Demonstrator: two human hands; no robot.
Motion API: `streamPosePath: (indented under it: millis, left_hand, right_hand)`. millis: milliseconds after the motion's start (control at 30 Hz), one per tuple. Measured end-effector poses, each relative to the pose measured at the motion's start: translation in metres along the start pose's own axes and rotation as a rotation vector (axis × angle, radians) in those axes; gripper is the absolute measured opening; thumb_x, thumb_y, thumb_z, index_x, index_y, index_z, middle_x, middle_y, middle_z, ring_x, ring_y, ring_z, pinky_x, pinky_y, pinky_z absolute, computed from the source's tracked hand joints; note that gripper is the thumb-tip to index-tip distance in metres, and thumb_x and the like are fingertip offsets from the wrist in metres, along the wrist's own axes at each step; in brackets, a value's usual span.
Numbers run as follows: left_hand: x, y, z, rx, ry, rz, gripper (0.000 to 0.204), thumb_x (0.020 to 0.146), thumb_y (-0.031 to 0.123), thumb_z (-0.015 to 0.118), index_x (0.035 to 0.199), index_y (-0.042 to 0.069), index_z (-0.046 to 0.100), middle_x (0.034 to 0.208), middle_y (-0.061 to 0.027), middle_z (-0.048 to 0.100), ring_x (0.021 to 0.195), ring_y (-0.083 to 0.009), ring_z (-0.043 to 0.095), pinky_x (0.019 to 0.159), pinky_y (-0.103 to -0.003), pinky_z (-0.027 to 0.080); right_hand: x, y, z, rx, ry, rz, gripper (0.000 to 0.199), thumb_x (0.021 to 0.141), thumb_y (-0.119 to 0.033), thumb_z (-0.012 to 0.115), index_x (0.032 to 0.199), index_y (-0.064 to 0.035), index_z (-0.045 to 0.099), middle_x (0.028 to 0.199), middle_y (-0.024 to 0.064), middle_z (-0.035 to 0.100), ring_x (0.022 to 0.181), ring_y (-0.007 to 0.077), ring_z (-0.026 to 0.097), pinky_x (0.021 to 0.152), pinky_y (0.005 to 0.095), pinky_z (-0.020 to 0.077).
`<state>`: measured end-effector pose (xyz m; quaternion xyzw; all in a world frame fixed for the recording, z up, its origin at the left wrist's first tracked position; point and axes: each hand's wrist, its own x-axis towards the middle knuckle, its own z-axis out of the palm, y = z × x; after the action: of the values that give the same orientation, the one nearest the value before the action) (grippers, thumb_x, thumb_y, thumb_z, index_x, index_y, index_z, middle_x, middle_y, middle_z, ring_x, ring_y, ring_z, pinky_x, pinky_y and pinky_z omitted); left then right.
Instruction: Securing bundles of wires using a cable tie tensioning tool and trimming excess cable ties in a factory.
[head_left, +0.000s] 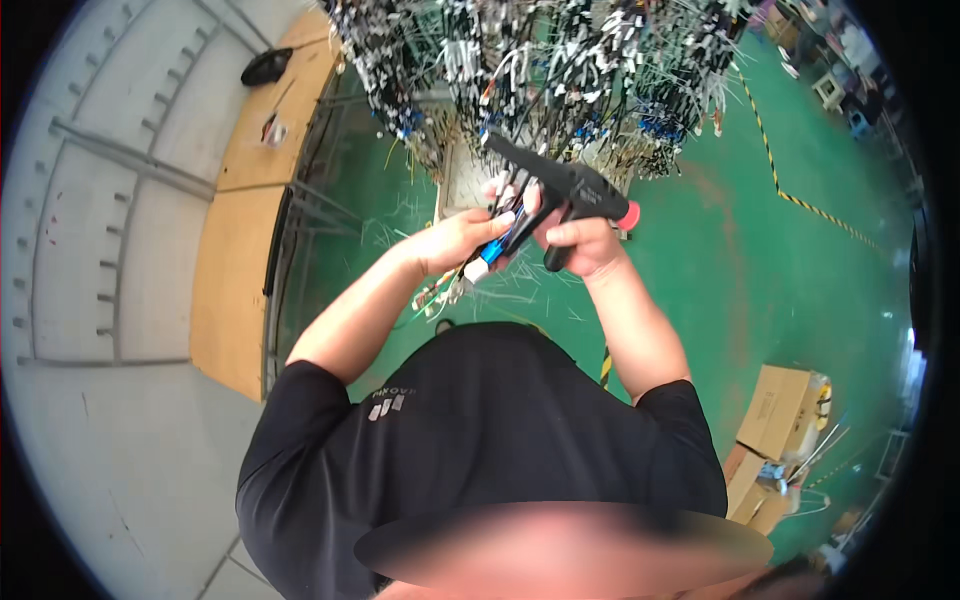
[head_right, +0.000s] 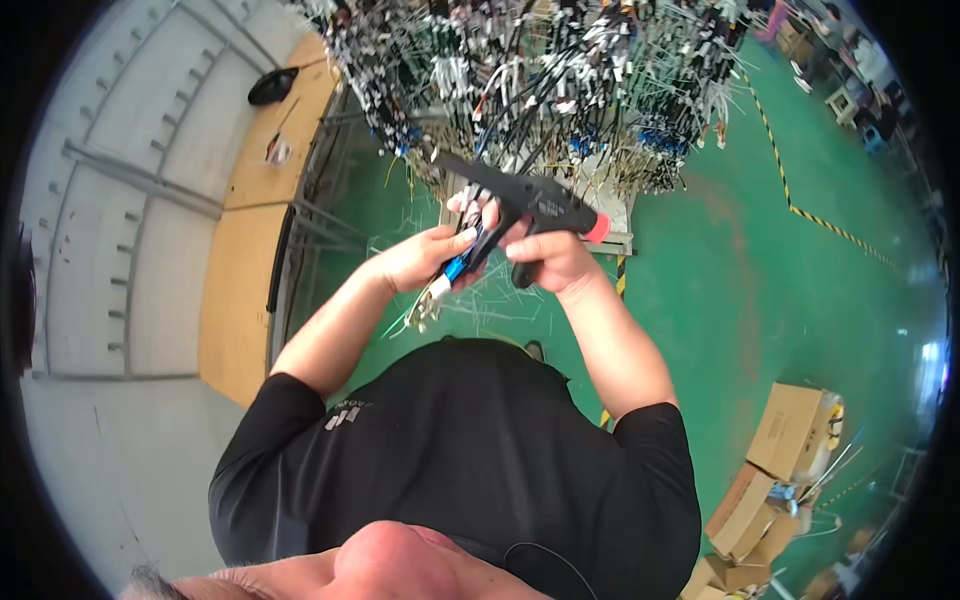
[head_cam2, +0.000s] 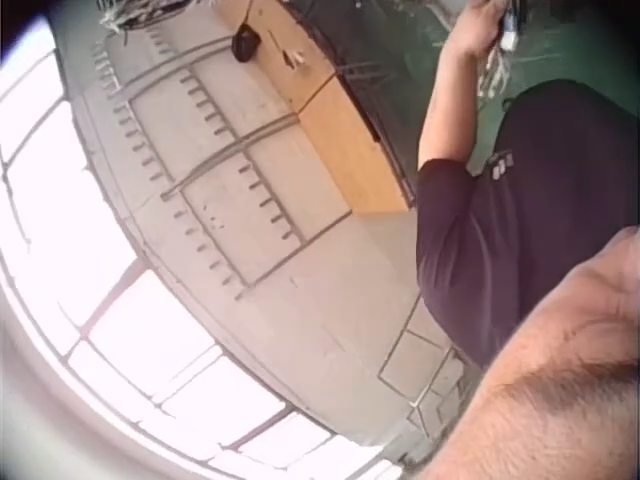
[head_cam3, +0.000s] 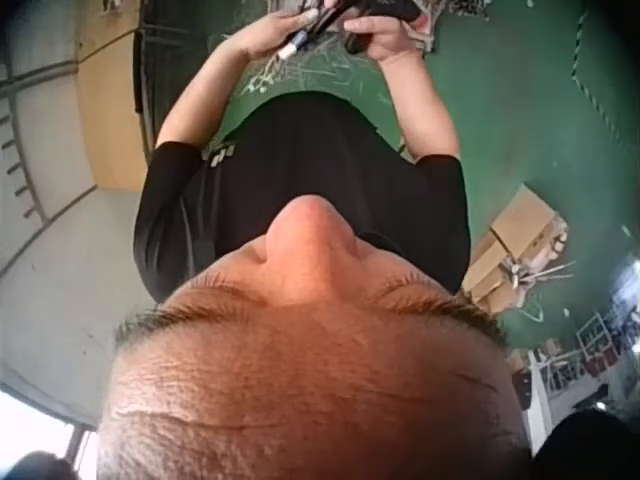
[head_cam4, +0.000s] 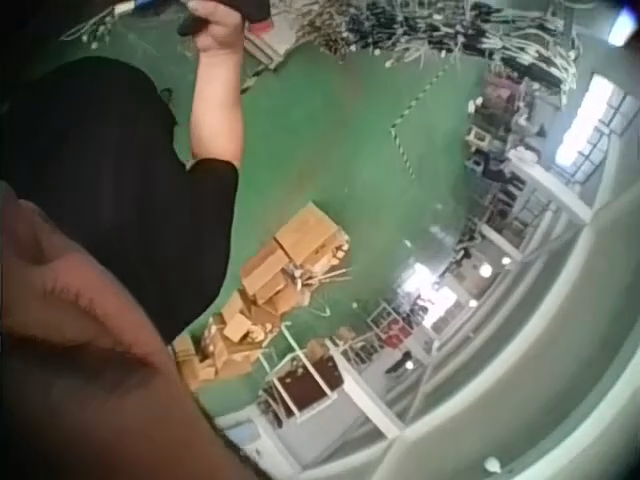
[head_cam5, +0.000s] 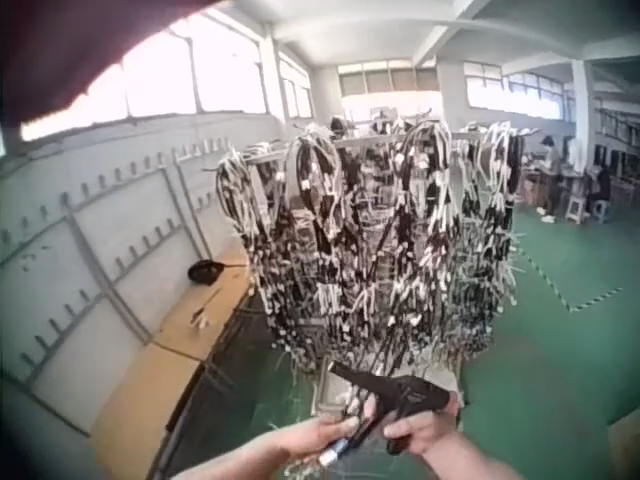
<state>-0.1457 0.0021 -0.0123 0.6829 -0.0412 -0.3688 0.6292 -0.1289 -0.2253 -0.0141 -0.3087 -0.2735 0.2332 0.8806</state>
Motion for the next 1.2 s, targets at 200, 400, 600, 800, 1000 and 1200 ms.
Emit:
streamPosePath:
  millis: [200, 400, 600, 800, 1000, 1200]
  left_hand:
    - [0.006, -0.059, -0.102, -0.221, 0.099, 0.547, 0.065, 0.101, 0.058, 0.063, 0.122, -0.004, 0.071, 0.125, -0.0165, 0.073, 0.123, -0.0287, 0.065, 0.112, -0.046, 0.047]
    - [0.008, -0.193, -0.155, -0.322, 0.339, 0.562, 0.057, 0.086, 0.002, 0.061, 0.143, 0.005, 0.059, 0.145, -0.009, 0.063, 0.141, -0.0249, 0.054, 0.122, -0.041, 0.039]
    - [-0.001, -0.137, -0.053, 0.203, -0.05, 0.783, 0.107, 0.081, 0.011, 0.09, 0.167, 0.006, 0.027, 0.166, -0.0147, 0.04, 0.155, -0.0232, 0.035, 0.128, -0.043, 0.027]
    - [-0.03, -0.151, -0.069, -0.182, 0.011, 0.426, 0.029, 0.1, 0.012, 0.07, 0.128, 0.004, 0.068, 0.08, 0.006, 0.056, 0.066, -0.0052, 0.05, 0.062, -0.025, 0.044]
    - [-0.083, -0.155, -0.11, -0.419, 0.07, 0.308, 0.022, 0.104, 0.019, 0.066, 0.121, 0.004, 0.068, 0.08, 0.0029, 0.059, 0.063, -0.0059, 0.055, 0.059, -0.022, 0.048]
    - [-0.102, -0.156, -0.112, -0.723, 0.161, 0.008, 0.022, 0.112, 0.02, 0.052, 0.116, 0.001, 0.064, 0.089, -0.0071, 0.07, 0.07, -0.0134, 0.067, 0.065, -0.03, 0.06]
  right_hand:
    - [0.032, -0.003, 0.022, 0.175, 0.034, 0.115, 0.048, 0.078, -0.008, 0.071, 0.125, -0.0038, 0.064, 0.138, 0.0208, 0.06, 0.142, 0.0377, 0.052, 0.121, 0.0551, 0.0408]
    - [0.067, -0.008, 0.045, 0.128, 0.002, 0.113, 0.048, 0.082, -0.007, 0.068, 0.13, -0.0074, 0.064, 0.142, 0.0206, 0.059, 0.144, 0.0382, 0.05, 0.12, 0.0549, 0.0419]
    - [0.094, -0.005, 0.07, 0.051, 0.016, 0.088, 0.043, 0.084, -0.007, 0.067, 0.127, -0.007, 0.063, 0.143, 0.0202, 0.057, 0.144, 0.0398, 0.049, 0.12, 0.0566, 0.0414]
    - [0.099, -0.003, 0.063, 0.033, 0.082, 0.125, 0.05, 0.081, -0.005, 0.068, 0.131, -0.0072, 0.06, 0.144, 0.024, 0.057, 0.141, 0.0425, 0.052, 0.117, 0.0628, 0.0424]
    - [0.046, 0.016, 0.013, 0.043, 0.182, 0.2, 0.054, 0.081, -0.009, 0.074, 0.133, -0.0133, 0.06, 0.167, 0.0231, 0.036, 0.154, 0.045, 0.036, 0.118, 0.0719, 0.0376]
    - [-0.024, 0.048, 0.003, -0.344, 0.251, 0.298, 0.052, 0.08, -0.004, 0.072, 0.13, -0.0036, 0.059, 0.123, 0.0167, 0.069, 0.124, 0.0327, 0.067, 0.109, 0.0482, 0.0523]
